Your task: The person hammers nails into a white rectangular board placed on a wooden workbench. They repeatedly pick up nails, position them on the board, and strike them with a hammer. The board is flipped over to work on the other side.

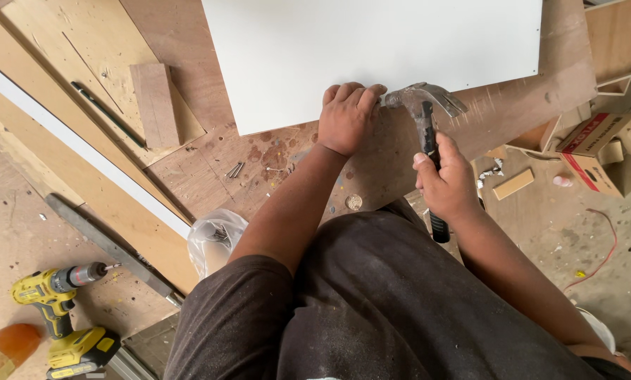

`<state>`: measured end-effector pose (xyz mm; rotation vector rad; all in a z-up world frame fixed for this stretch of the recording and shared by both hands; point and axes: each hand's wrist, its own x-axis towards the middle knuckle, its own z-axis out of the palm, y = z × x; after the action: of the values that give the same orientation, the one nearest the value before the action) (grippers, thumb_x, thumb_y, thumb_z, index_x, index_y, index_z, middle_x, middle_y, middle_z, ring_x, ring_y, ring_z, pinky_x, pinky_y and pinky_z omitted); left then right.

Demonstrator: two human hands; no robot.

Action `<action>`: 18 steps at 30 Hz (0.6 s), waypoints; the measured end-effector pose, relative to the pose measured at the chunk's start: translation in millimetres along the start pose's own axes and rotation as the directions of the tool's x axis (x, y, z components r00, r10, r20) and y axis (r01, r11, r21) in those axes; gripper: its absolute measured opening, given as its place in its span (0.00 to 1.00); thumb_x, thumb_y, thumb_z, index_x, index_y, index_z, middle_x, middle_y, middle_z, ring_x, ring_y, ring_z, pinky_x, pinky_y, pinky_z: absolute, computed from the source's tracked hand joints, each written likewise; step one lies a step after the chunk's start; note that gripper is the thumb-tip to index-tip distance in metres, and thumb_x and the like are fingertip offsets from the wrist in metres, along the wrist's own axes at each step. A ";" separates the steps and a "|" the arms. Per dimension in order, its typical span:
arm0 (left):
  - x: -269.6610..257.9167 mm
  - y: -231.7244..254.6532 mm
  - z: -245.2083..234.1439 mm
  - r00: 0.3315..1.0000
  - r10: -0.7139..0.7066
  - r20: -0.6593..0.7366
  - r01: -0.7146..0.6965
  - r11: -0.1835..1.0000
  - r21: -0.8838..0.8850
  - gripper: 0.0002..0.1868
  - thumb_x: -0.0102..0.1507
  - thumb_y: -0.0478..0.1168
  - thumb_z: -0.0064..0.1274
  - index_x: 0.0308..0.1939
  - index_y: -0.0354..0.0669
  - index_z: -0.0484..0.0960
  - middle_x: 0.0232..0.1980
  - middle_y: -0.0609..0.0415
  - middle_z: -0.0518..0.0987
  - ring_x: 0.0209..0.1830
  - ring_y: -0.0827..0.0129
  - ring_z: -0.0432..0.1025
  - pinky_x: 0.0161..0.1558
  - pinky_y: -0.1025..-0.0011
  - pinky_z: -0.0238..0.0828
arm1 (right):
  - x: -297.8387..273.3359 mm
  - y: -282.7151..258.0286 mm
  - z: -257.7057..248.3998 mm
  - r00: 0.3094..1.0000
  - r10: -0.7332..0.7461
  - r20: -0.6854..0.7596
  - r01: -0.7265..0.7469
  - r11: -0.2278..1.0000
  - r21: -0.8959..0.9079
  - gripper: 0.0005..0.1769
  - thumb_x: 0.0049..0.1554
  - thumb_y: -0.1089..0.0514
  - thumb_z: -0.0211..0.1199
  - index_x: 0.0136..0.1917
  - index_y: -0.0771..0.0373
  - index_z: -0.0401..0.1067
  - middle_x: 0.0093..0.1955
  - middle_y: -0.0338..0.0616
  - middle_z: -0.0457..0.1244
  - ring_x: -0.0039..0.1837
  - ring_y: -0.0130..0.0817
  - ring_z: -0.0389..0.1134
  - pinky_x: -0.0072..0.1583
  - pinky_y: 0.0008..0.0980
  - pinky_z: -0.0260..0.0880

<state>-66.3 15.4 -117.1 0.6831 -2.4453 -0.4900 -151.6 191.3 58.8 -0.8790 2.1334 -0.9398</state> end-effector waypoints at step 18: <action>-0.8 -0.5 1.0 0.997 -0.064 0.032 0.064 0.998 -0.015 0.24 0.61 0.46 0.58 0.60 0.57 0.69 0.36 0.64 0.82 0.52 0.71 0.75 0.62 0.61 0.66 | 2.2 13.4 18.1 0.971 -0.238 -0.030 0.218 0.927 -0.305 0.31 0.65 0.58 0.53 0.81 0.55 0.59 0.74 0.61 0.61 0.69 0.61 0.65 0.65 0.54 0.67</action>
<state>-66.1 15.6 -118.5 0.7545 -2.4522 -0.5480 -143.4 190.0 37.8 -1.2861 2.3049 -0.7736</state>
